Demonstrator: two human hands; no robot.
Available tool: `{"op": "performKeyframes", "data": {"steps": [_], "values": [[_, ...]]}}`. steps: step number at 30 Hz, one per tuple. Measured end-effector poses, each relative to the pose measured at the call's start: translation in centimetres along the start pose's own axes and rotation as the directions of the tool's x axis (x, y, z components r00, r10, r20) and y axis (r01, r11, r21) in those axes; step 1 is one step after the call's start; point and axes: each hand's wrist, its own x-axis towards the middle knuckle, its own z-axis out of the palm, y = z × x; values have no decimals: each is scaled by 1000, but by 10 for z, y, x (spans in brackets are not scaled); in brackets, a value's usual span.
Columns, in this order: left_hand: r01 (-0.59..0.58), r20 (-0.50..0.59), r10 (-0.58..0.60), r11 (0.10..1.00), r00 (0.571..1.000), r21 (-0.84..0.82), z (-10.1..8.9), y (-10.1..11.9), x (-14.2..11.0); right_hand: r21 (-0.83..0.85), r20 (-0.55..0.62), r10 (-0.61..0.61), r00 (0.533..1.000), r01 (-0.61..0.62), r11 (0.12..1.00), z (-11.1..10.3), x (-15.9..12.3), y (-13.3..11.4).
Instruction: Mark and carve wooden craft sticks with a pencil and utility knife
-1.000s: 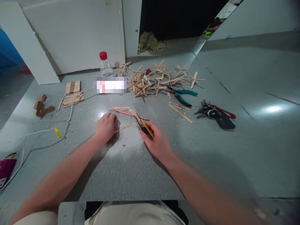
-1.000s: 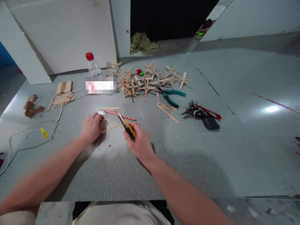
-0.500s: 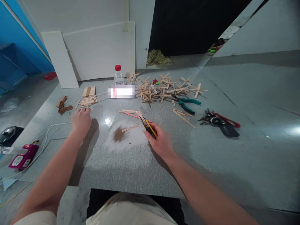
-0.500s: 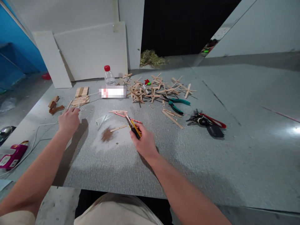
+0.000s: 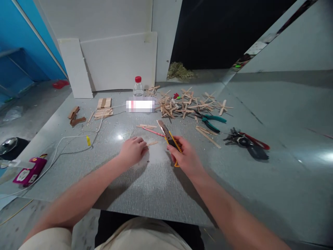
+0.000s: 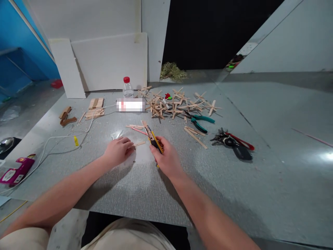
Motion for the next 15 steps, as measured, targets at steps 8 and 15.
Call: {"op": "performKeyframes", "data": {"steps": [8,15], "values": [[-8,28,16,968,999,-251,21,-14,11,-172,91,-59,994,74,982,-20,28,13],[-26,26,40,912,999,-408,25,-18,11,-382,154,-190,970,236,894,-34,17,30]]}}
